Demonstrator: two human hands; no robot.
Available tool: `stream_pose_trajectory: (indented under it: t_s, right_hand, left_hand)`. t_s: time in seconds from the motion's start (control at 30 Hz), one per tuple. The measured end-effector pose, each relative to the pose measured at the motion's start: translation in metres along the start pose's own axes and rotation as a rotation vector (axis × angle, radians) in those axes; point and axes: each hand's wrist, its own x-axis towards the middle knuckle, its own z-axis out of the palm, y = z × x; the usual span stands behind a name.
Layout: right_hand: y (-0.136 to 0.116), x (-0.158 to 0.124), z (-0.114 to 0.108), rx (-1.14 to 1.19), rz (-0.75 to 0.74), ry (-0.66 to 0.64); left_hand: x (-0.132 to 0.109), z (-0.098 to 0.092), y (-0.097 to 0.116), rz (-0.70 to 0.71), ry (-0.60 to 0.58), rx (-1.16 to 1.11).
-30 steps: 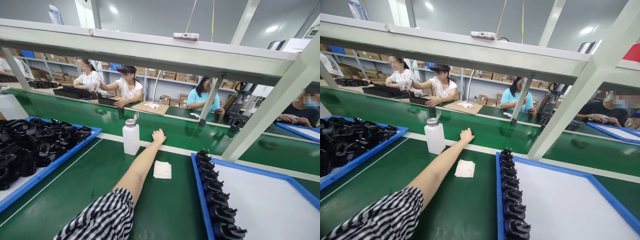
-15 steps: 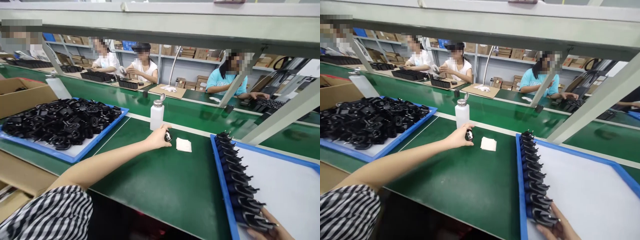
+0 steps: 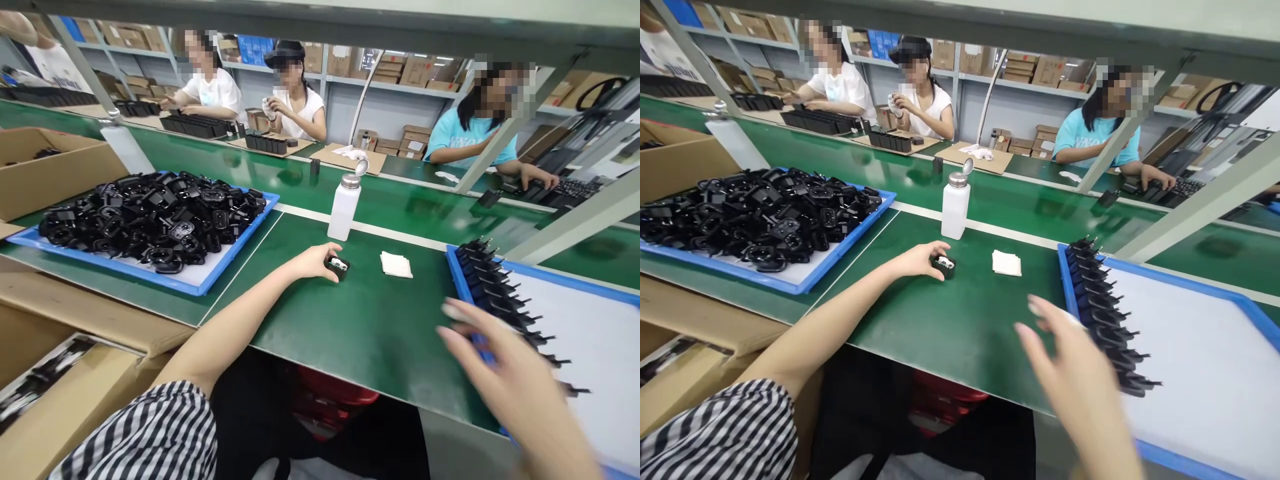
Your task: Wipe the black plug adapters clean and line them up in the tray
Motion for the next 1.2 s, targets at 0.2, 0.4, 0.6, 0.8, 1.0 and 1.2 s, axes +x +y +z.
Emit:
stream_pose_trajectory:
  t_s: [0.2, 0.4, 0.6, 0.8, 1.0, 1.2]
  right_hand:
    - [-0.021, 0.093, 0.093, -0.351, 0.058, -0.219]
    - [-0.007, 0.105, 0.101, -0.079, 0.076, -0.105]
    - [-0.038, 0.089, 0.102, 0.382, -0.131, -0.070]
    - [-0.050, 0.076, 0.107, 0.281, -0.329, -0.122]
    - [-0.050, 0.079, 0.110, 0.154, -0.387, -0.071]
    - [-0.054, 0.081, 0.110, 0.132, -0.498, -0.054]
  left_hand:
    - [0.001, 0.004, -0.013, 0.006, 0.014, -0.080]
    - [-0.003, 0.018, 0.002, 0.058, -0.055, -0.075]
    - [-0.005, 0.022, 0.010, 0.089, -0.126, -0.048]
    - [-0.003, 0.024, 0.005, 0.090, -0.134, -0.097]
    - [-0.003, 0.026, 0.005, 0.030, -0.129, -0.163]
    - [-0.003, 0.025, 0.007, 0.070, -0.138, -0.148]
